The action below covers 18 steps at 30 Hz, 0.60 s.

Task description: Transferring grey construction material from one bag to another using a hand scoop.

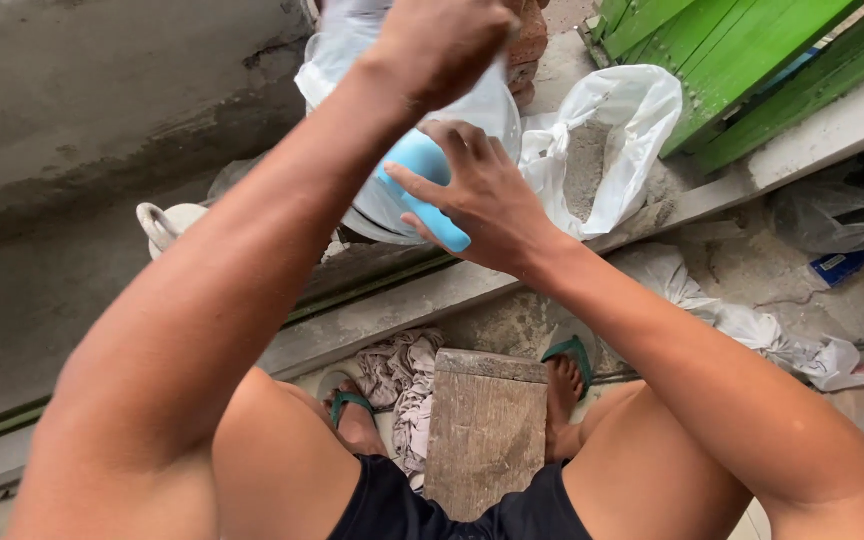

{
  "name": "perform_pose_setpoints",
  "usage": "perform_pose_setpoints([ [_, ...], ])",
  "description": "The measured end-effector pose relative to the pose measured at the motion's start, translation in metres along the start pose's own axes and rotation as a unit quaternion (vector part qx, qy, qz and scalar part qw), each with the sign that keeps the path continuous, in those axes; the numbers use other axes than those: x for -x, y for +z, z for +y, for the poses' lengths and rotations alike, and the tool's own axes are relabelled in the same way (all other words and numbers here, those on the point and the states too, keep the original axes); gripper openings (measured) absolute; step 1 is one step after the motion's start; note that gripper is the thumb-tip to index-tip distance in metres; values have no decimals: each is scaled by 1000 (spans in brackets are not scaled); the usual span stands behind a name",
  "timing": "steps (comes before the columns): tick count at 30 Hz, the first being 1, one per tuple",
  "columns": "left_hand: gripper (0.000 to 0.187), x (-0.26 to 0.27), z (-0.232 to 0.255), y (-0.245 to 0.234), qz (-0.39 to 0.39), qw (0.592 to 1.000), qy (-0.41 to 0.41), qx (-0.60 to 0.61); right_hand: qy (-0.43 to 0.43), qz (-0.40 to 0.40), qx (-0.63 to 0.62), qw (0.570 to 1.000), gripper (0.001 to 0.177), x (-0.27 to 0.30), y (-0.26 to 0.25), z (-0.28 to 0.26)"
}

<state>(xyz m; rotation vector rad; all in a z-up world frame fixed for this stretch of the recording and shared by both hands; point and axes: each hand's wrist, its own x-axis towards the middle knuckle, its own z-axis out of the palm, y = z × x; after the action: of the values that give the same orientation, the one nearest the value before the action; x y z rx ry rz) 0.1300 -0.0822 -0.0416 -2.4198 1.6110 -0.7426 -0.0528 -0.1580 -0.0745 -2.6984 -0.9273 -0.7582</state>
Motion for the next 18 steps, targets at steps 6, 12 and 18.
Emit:
perform_pose_setpoints([
  [6,18,11,25,-34,152,974,-91,141,-10,6,95,995,31,-8,-7,1],
  [12,45,119,29,-87,-29,949,-306,62,11,15,142,990,47,-9,-36,26],
  [18,43,178,30,-88,-173,849,-375,330,55,-35,-74,995,39,9,-16,48],
])
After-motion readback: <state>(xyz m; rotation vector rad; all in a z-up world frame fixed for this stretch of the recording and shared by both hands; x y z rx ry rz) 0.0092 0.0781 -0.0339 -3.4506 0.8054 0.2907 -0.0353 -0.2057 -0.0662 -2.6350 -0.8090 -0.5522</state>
